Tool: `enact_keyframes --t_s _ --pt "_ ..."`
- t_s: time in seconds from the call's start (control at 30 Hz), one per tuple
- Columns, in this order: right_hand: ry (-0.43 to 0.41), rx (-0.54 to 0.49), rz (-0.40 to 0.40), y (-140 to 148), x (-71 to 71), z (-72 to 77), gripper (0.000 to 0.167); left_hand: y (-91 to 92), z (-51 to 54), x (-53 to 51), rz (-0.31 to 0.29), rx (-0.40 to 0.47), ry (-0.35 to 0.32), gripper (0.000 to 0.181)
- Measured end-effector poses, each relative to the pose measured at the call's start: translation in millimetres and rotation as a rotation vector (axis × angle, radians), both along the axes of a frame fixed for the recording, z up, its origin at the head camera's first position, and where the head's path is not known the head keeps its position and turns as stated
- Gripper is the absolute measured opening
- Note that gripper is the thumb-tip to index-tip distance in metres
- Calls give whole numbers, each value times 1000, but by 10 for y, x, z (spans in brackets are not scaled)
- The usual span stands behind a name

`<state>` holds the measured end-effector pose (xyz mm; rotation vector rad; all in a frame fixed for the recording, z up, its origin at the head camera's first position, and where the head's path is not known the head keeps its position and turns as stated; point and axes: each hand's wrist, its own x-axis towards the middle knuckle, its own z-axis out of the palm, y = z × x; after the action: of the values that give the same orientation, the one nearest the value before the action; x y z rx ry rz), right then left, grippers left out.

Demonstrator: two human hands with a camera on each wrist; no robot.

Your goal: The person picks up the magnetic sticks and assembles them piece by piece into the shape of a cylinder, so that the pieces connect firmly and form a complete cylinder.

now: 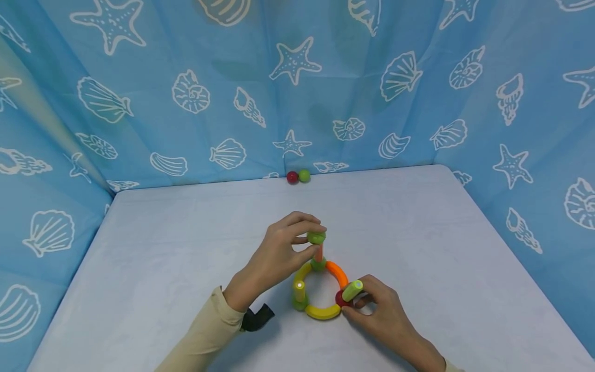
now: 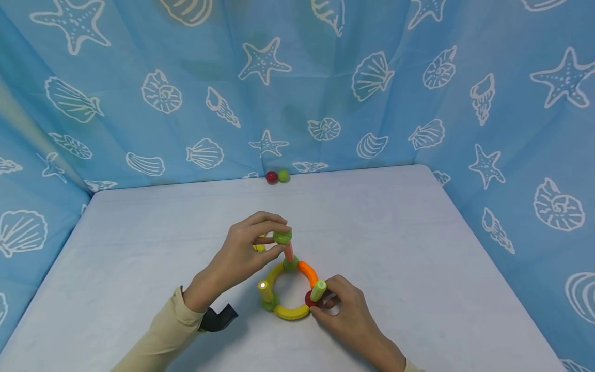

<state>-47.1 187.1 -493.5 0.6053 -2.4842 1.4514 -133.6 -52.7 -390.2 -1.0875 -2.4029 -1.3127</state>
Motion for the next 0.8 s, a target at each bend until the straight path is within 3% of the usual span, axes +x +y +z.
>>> enact_keyframes --t_s 0.27,0.8 --pt "16 -5 7 4 1 7 46 39 5 -19 9 -38 -4 31" --pt "0 -13 7 6 0 3 45 70 -11 -14 -29 -20 -33 34"
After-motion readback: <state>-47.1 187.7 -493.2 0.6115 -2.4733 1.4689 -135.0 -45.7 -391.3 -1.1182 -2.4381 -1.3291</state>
